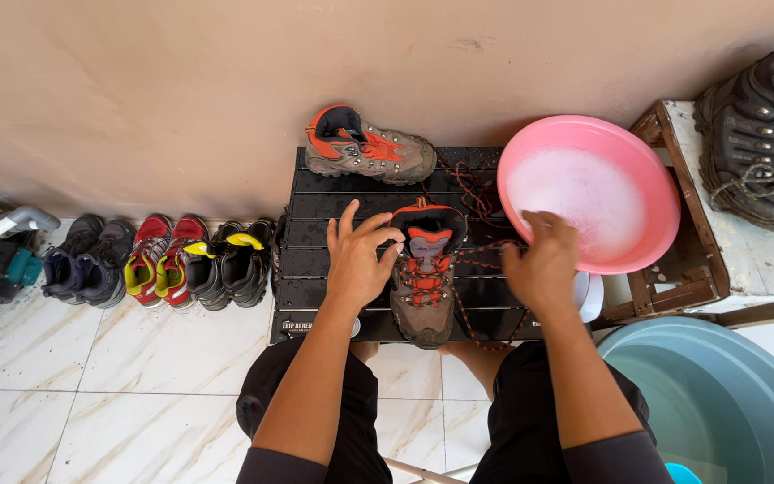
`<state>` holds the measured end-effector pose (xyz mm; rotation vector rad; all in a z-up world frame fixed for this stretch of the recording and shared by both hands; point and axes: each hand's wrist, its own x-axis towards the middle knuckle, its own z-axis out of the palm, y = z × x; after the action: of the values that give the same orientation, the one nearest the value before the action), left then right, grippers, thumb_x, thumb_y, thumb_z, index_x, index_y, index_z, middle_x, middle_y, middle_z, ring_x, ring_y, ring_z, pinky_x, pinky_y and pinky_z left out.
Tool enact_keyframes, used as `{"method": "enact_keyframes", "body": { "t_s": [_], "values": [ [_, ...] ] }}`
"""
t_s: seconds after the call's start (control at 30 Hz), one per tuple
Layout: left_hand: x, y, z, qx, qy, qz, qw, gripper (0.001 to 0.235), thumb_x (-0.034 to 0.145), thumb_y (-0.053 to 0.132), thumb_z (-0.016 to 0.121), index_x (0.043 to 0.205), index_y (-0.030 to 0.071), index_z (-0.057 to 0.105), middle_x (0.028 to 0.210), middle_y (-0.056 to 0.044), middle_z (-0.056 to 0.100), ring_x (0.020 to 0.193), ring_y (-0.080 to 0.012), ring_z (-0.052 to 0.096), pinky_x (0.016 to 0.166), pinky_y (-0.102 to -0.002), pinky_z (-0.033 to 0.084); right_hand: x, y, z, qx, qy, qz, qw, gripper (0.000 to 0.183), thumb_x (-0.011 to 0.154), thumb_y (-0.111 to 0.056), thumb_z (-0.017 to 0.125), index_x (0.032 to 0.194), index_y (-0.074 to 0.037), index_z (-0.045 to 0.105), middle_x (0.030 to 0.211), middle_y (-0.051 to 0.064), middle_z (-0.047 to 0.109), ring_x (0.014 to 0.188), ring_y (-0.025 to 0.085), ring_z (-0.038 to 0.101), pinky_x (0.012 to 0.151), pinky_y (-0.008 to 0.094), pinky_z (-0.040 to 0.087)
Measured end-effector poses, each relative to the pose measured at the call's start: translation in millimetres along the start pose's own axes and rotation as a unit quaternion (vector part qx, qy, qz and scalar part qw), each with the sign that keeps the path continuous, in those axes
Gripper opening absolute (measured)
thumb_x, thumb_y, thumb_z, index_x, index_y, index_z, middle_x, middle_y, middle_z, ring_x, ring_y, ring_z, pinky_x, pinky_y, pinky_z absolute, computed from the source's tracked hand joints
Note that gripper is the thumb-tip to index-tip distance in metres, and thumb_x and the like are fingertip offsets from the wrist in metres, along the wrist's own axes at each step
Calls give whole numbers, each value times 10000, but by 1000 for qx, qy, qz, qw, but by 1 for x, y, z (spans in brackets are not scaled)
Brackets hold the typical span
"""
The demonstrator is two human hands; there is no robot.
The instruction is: The person sits on the floor and threads a new orange lace through the eyelets of a brown hiking boot. They pull the lace through each eyelet from the bottom up, adjusting the tension as they go.
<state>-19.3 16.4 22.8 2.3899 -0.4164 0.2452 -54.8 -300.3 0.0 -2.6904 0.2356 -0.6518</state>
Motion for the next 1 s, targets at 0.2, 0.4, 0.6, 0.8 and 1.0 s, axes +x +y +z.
{"method": "enact_keyframes", "body": {
  "t_s": [0.2, 0.4, 0.6, 0.8, 1.0],
  "values": [
    [-3, -6, 2, 9, -1, 2, 1000, 142, 1011, 260, 833, 1144, 295, 868, 1481, 3, 764, 1667, -444, 375, 1307, -820, 185, -13, -59, 15, 47, -224, -17, 973, 756, 943, -330, 830, 1643, -172, 593, 1048, 12, 860, 1260, 310, 706, 1127, 514, 496],
    [-3, -2, -4, 4, 1, -13, 1000, 139, 1019, 260, 822, 1140, 296, 878, 1474, 7, 778, 1686, -436, 350, 1316, -822, 132, 8, 34, 30, -134, -82, 31, 987, 116, 1018, -449, 737, 1036, -494, 843, 826, -87, 826, 900, 274, 845, 872, 427, 619],
    [-1, -3, -1, 1, -1, -1, 1000, 145, 1024, 251, 825, 1156, 283, 877, 1485, -15, 773, 1676, -454, 363, 1314, -821, 160, -1, -15, -1, 51, -44, -33, 997, 588, 859, -196, 879, 1441, -215, 801, 1322, 90, 795, 1292, 385, 687, 1068, 544, 504],
    [-4, -2, -2, 1, -4, -7, 1000, 163, 1032, 249, 817, 1184, 278, 870, 1501, -23, 765, 1682, -465, 345, 1317, -822, 157, -13, -39, 54, 32, -242, 40, 969, 449, 940, -419, 827, 1346, -245, 752, 1009, -65, 846, 1232, 288, 685, 1084, 517, 512],
    [-2, -1, -2, 17, 7, -6, 1000, 139, 1029, 256, 820, 1153, 283, 877, 1476, -16, 778, 1679, -450, 360, 1309, -828, 141, -20, 43, 65, -334, 235, -207, 889, 353, 945, -535, 716, 844, -202, 663, 703, 21, 524, 649, 237, 614, 554, 396, 568]
  ]
}}
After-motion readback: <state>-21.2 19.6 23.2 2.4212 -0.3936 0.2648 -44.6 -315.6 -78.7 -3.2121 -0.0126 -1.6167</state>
